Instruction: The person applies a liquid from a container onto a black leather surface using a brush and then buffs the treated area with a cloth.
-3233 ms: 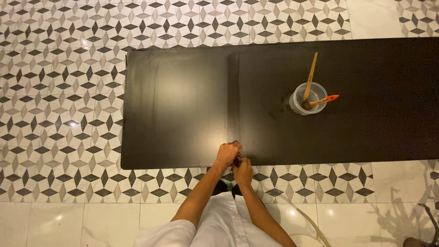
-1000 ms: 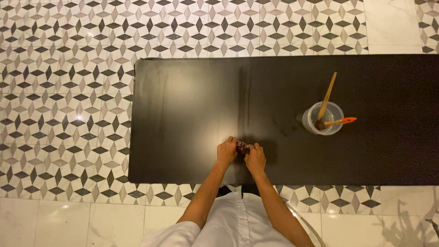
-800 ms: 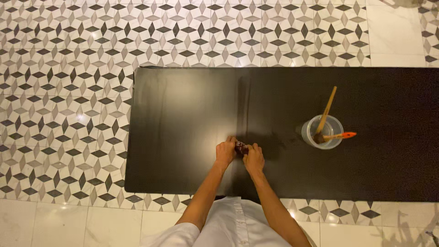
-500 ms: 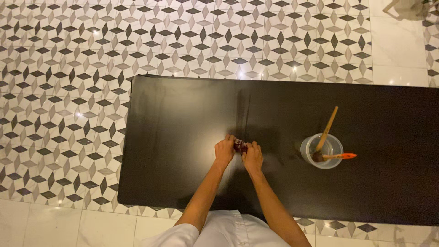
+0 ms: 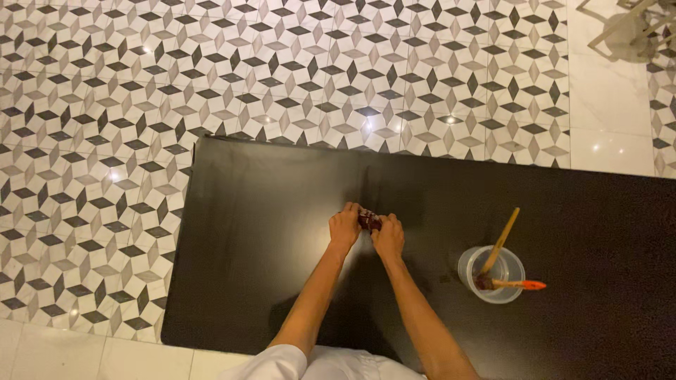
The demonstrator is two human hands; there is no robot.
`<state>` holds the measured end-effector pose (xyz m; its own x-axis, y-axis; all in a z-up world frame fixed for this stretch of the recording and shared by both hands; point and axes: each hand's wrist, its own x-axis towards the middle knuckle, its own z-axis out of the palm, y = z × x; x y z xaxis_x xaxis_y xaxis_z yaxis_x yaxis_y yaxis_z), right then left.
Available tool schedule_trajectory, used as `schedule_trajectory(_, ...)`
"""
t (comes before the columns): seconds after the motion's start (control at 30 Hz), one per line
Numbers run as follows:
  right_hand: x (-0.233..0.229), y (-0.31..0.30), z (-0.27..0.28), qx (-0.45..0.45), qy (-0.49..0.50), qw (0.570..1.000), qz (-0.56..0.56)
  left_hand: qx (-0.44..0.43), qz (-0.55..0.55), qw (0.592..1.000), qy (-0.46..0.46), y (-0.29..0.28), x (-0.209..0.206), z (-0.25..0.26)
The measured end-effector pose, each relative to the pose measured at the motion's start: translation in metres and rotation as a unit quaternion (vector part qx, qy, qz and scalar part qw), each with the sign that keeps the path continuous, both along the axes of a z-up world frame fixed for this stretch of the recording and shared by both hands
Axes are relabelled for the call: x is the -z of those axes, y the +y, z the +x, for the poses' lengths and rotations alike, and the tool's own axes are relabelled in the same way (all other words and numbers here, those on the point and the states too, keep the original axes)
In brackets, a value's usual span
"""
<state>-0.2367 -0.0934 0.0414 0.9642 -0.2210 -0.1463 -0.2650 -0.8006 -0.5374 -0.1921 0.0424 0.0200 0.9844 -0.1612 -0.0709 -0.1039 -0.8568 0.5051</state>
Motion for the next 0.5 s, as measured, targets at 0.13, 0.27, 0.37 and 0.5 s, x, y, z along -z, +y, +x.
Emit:
schedule_trajectory(0.13,-0.001,-0.004,0.025,0.003,0.004,1.0,-0.004,-0.021,-0.013,1.0,-0.017,-0.007,0.008,0.022)
schedule_trajectory(0.27,-0.002,-0.011,0.052,0.003,0.008,1.0,-0.001,-0.035,-0.024,0.999,-0.004,-0.015,0.007,0.045)
schedule_trajectory(0.37,0.007,-0.018,0.069,-0.005,-0.034,0.999,-0.01,-0.055,-0.043,0.998,-0.003,-0.021,0.007,0.061)
schedule_trajectory(0.5,0.017,-0.023,0.096,-0.004,-0.055,0.998,-0.021,-0.08,-0.066,0.995,0.015,-0.025,0.009,0.08)
